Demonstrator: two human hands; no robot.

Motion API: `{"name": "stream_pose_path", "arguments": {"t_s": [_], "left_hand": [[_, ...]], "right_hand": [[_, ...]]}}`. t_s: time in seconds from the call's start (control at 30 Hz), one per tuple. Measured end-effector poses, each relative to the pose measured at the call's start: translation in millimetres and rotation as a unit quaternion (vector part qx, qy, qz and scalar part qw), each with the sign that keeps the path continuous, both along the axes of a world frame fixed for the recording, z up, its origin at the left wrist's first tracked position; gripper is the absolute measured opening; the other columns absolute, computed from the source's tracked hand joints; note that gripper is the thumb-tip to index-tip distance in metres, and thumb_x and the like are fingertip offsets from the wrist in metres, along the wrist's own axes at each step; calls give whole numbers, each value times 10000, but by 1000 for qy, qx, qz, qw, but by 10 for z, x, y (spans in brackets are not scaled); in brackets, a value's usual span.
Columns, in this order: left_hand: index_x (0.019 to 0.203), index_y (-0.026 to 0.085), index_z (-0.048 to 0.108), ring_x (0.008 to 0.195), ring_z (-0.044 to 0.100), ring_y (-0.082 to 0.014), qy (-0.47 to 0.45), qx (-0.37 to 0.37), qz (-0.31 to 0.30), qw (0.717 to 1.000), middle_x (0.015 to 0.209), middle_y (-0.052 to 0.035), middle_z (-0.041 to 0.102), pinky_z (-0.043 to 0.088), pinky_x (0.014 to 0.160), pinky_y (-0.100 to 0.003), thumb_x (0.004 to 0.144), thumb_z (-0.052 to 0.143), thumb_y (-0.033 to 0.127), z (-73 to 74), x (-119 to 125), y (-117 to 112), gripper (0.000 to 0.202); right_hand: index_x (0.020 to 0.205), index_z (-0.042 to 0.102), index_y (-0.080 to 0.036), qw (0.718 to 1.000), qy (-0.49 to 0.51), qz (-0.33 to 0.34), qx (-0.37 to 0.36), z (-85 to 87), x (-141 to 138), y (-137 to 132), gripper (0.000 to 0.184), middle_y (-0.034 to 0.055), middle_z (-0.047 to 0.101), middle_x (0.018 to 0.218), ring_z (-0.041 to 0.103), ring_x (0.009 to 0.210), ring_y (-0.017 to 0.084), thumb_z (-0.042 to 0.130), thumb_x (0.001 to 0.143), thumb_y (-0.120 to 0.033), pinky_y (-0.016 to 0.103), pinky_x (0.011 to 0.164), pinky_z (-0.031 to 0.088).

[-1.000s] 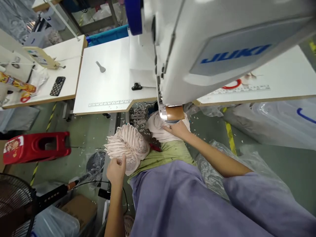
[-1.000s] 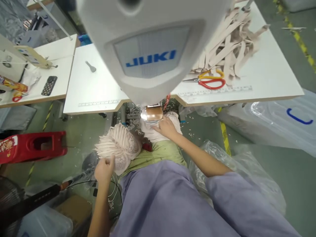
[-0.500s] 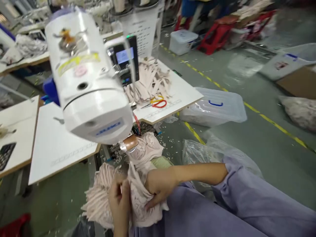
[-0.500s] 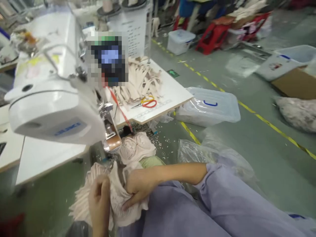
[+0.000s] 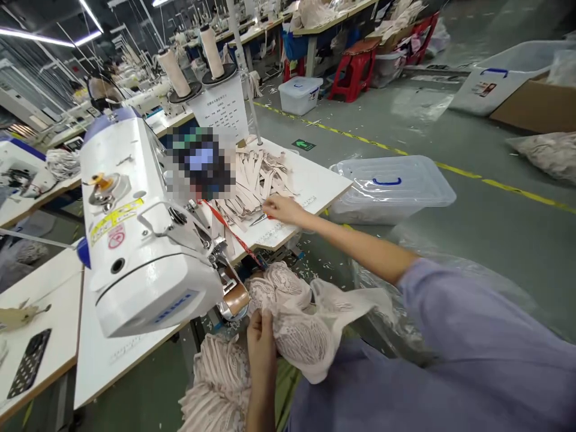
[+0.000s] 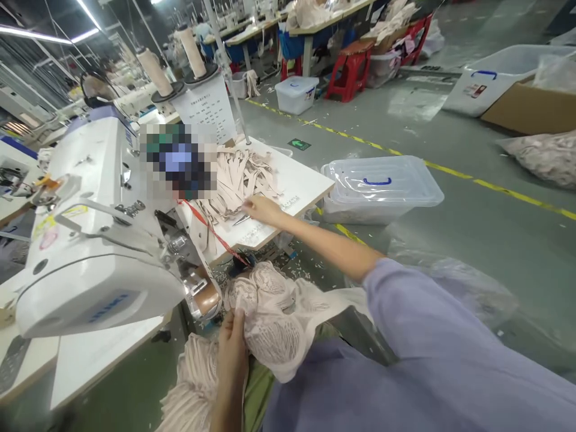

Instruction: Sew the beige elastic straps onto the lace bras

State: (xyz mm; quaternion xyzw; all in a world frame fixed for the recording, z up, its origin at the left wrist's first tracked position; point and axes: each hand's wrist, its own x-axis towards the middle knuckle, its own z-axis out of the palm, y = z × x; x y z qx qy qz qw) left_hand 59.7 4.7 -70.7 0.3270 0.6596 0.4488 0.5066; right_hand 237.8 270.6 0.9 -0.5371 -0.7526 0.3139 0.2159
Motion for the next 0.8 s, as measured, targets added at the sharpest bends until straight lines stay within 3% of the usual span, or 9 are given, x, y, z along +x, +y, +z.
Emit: {"name": "stream_pose_path", "arguments": {"t_s": [0.13, 0.2, 0.33, 0.43, 0.5, 0.53, 0.6, 0.67, 0.8], "left_hand": [[690, 195, 587, 696, 548, -167, 58, 7, -13, 998, 661, 5, 561, 452, 691, -259, 841, 630, 558, 125, -5, -88, 395], [817, 184, 624, 740, 571, -172, 70, 11, -10, 997, 737, -11, 604, 465, 717, -263, 850, 622, 553, 150, -11, -106, 370], [1158, 162, 568, 753, 643, -172, 99, 39, 6, 994, 873, -55, 679, 500, 675, -260, 893, 595, 486, 199, 37, -106, 419], [1108, 173, 616, 768, 675, -160, 195, 127, -51, 971, 886, -58, 706, 524, 695, -255, 946, 542, 345, 339, 107, -81, 247], [1044, 188, 659, 811, 685, -152, 279, 216, -117, 928, 898, -54, 721, 535, 748, -250, 964, 502, 228, 478, 104, -40, 181], [1057, 190, 668, 825, 686, -146, 327, 265, -132, 897, 899, -53, 724, 534, 765, -241, 961, 500, 183, 547, 78, -16, 194], [1127, 174, 667, 868, 683, -143, 427, 332, -118, 833, 929, -66, 723, 525, 798, -227, 945, 528, 132, 657, -19, 28, 233], [1152, 158, 678, 918, 675, -152, 515, 327, -69, 790, 1010, -95, 706, 513, 801, -225, 934, 564, 138, 706, -143, 46, 247], [1159, 180, 713, 773, 621, -131, 577, 205, -3, 791, 972, -79, 631, 472, 657, -226, 935, 599, 252, 675, -313, 2, 262]], "right_hand": [[971, 650, -88, 997, 16, -76, 0, -69, -272, 703, 199, 181, 675, 1116, 577, 970, 231, 563, 896, -251, 309, 805, 407], [816, 634, -122, 996, 30, -77, -13, -73, -308, 822, 99, 127, 698, 951, 579, 894, 215, 626, 839, -218, 295, 772, 402], [711, 549, -163, 993, 90, -66, -41, -65, -226, 766, 150, 34, 631, 699, 564, 762, 169, 646, 823, -187, 259, 696, 410], [781, 507, -188, 983, 157, -35, -85, -80, -174, 496, 170, -20, 559, 614, 530, 606, 113, 542, 931, -262, 219, 591, 432], [802, 492, -199, 965, 222, 0, -137, -110, -175, 179, 204, -45, 528, 588, 516, 531, 81, 542, 949, -331, 183, 529, 446], [803, 498, -199, 949, 265, 24, -171, -126, -181, -18, 231, -54, 526, 582, 518, 509, 67, 596, 922, -371, 163, 507, 452], [838, 554, -188, 869, 400, 92, -276, -148, -199, -449, 310, -59, 566, 602, 538, 491, 47, 755, 795, -420, 136, 481, 460], [890, 620, -172, 828, 430, 143, -330, -148, -231, -852, 336, -36, 633, 643, 585, 521, 55, 789, 764, -433, 143, 505, 490], [852, 654, -163, 865, 363, 175, -300, -121, -366, -1278, 259, -1, 690, 662, 655, 602, 89, 690, 871, -419, 174, 567, 517]]}}
